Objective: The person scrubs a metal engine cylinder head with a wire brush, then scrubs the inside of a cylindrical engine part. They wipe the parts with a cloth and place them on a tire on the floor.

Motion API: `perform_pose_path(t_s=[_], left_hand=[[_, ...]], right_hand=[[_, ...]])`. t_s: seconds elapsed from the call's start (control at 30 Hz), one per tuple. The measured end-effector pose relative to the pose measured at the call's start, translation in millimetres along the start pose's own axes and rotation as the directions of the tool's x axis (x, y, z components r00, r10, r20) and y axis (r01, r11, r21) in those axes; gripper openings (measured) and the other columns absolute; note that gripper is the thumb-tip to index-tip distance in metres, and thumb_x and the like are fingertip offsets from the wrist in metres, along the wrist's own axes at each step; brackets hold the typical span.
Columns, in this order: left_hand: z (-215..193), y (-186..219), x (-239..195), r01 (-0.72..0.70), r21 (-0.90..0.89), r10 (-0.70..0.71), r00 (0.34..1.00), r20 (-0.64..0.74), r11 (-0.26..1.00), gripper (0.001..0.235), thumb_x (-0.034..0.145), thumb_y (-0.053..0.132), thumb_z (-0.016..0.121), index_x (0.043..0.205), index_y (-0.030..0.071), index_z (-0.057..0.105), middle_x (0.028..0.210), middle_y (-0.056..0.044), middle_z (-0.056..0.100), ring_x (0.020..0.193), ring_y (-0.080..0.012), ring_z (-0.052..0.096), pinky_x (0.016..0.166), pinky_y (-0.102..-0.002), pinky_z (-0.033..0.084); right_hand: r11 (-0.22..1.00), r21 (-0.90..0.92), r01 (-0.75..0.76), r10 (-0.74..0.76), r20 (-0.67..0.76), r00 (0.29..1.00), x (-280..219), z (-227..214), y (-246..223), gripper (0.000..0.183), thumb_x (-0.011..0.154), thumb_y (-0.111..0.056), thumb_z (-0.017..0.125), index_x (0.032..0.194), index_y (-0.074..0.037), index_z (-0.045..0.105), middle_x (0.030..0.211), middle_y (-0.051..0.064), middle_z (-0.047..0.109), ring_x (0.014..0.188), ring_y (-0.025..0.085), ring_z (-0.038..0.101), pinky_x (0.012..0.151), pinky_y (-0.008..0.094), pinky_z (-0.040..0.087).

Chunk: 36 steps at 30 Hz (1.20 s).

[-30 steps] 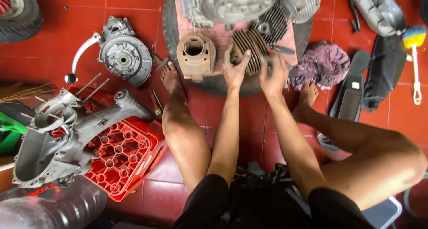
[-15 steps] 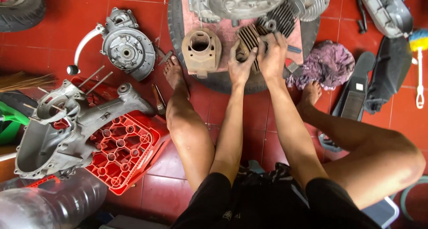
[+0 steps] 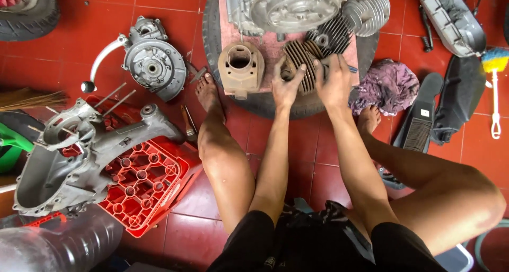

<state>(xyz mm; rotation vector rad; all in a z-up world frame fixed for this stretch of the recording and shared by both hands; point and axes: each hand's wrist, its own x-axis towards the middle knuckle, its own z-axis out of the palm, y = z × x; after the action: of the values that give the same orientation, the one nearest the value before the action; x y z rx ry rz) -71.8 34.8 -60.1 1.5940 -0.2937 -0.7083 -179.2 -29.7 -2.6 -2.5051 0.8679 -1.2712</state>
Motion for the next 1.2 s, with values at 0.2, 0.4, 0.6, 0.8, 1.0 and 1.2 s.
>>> perform_pose_path(t_s=[0.2, 0.4, 0.6, 0.8, 1.0, 1.2], left_hand=[[0, 0, 0, -0.001, 0.006, 0.001, 1.0, -0.017, 1.0, 0.089, 0.07, 0.058, 0.087, 0.146, 0.024, 0.056, 0.145, -0.022, 0.057, 0.138, -0.0403, 0.052, 0.115, -0.049, 0.046], [-5, 7, -2, 0.013, 0.036, -0.014, 1.0, 0.017, 0.999, 0.09, 0.07, 0.058, 0.085, 0.148, 0.027, 0.052, 0.147, -0.021, 0.056, 0.137, -0.0384, 0.054, 0.116, -0.048, 0.046], [-6, 3, -7, 0.013, -0.032, -0.012, 0.999, 0.031, 0.999, 0.088, 0.073, 0.057, 0.083, 0.148, 0.022, 0.053, 0.147, -0.024, 0.054, 0.139, -0.0421, 0.051, 0.116, -0.052, 0.043], [-9, 11, -4, -0.03, -0.057, 0.031, 0.999, 0.019, 0.998, 0.087, 0.074, 0.062, 0.082, 0.146, 0.02, 0.057, 0.144, -0.024, 0.057, 0.137, -0.0427, 0.052, 0.115, -0.053, 0.044], [-8, 8, -2, 0.045, 0.029, -0.044, 0.999, -0.018, 0.999, 0.083, 0.067, 0.063, 0.083, 0.139, 0.026, 0.062, 0.137, -0.022, 0.065, 0.132, -0.04, 0.059, 0.113, -0.049, 0.048], [-6, 0, 2, 0.082, 0.091, -0.084, 0.996, 0.011, 0.992, 0.083, 0.064, 0.071, 0.08, 0.136, 0.035, 0.063, 0.136, -0.018, 0.067, 0.131, -0.0359, 0.061, 0.113, -0.044, 0.049]], right_hand=[[0.945, -0.288, -0.152, 0.25, 0.34, 0.907, -33, -26, 11, 0.026, 0.106, -0.034, 0.062, 0.097, -0.01, 0.062, 0.085, 0.019, 0.067, 0.072, 0.05, 0.069, 0.06, 0.06, 0.054], [0.875, -0.484, 0.001, 0.256, 0.465, 0.848, -3, -13, 6, 0.031, 0.107, -0.042, 0.056, 0.105, -0.011, 0.061, 0.074, 0.019, 0.069, 0.072, 0.047, 0.073, 0.061, 0.056, 0.059], [0.847, -0.484, 0.221, 0.118, 0.576, 0.809, 42, 29, 24, 0.022, 0.1, -0.038, 0.059, 0.098, -0.017, 0.065, 0.068, 0.015, 0.073, 0.07, 0.038, 0.076, 0.065, 0.05, 0.059], [0.851, -0.494, 0.177, 0.183, 0.595, 0.783, 17, -7, -1, 0.031, 0.096, -0.034, 0.062, 0.082, -0.009, 0.071, 0.066, 0.018, 0.072, 0.068, 0.04, 0.075, 0.066, 0.051, 0.06], [0.811, -0.431, 0.396, -0.23, 0.387, 0.893, 39, 18, 10, 0.022, 0.102, -0.026, 0.063, 0.085, -0.013, 0.067, 0.062, 0.019, 0.069, 0.082, 0.032, 0.08, 0.114, 0.046, 0.039], [0.848, -0.468, 0.248, -0.059, 0.381, 0.923, -33, -8, 21, 0.023, 0.101, -0.028, 0.064, 0.082, -0.014, 0.068, 0.063, 0.014, 0.068, 0.066, 0.034, 0.074, 0.068, 0.043, 0.06]])
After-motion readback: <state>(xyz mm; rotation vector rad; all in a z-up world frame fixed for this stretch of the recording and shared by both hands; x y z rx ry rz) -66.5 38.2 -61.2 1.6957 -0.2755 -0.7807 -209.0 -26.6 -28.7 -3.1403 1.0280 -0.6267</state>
